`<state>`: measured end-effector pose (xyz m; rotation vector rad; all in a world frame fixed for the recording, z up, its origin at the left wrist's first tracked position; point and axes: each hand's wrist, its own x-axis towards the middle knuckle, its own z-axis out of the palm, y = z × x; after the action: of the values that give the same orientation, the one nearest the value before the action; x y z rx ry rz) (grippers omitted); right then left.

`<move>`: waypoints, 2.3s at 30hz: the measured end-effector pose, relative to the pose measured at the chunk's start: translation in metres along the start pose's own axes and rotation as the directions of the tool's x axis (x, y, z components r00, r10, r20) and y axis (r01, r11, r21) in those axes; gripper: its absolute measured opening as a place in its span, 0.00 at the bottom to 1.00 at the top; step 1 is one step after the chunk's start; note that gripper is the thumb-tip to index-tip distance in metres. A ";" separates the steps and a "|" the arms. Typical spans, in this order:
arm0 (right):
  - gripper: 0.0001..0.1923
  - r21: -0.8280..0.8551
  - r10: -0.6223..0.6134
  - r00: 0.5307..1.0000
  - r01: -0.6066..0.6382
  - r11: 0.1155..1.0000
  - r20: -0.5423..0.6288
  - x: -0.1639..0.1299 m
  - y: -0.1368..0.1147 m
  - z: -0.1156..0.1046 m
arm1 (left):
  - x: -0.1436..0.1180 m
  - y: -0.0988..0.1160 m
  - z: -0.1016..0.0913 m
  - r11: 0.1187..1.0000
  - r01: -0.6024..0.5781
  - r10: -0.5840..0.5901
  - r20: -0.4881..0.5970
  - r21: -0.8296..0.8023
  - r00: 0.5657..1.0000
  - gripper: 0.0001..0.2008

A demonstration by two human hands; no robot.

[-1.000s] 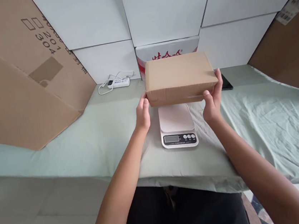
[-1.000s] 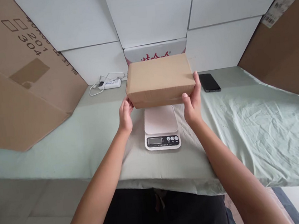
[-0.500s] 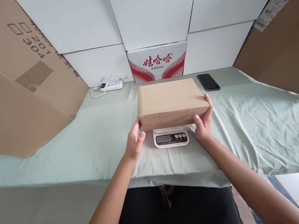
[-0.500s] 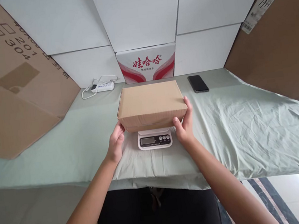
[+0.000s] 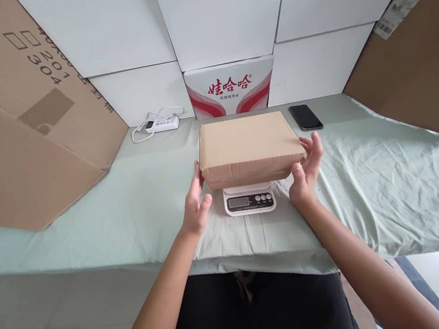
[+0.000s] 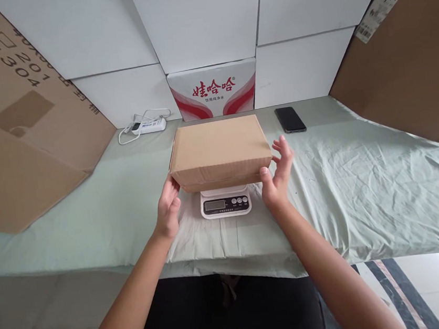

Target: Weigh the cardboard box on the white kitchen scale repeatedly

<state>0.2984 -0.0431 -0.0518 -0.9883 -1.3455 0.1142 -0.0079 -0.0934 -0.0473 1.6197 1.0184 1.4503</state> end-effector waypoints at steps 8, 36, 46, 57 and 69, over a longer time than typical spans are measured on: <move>0.38 0.024 0.078 0.995 -0.080 0.997 0.062 0.006 -0.009 -0.004 | -0.001 0.002 0.005 1.000 0.019 -0.019 0.028 0.005 0.999 0.49; 0.51 0.098 0.237 0.955 -0.257 0.961 0.177 0.070 0.072 0.082 | 0.137 -0.057 0.021 0.958 0.134 -0.180 -0.165 -0.254 0.970 0.41; 0.51 0.042 0.209 0.957 -0.222 0.974 0.203 0.072 0.086 0.079 | 0.134 -0.062 0.024 0.954 0.177 -0.219 -0.157 -0.243 0.963 0.39; 0.55 0.062 0.232 0.940 -0.255 0.965 0.250 0.076 0.096 0.080 | 0.130 -0.057 0.022 0.962 0.182 -0.217 -0.167 -0.203 0.962 0.35; 0.60 0.106 0.276 0.927 -0.310 0.945 0.253 0.070 0.088 0.077 | 0.134 -0.065 0.022 0.961 0.174 -0.214 -0.179 -0.216 0.960 0.40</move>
<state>0.2932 0.0929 -0.0637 -1.0720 -1.3726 0.5658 0.0154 0.0552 -0.0511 1.2145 1.0754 1.5481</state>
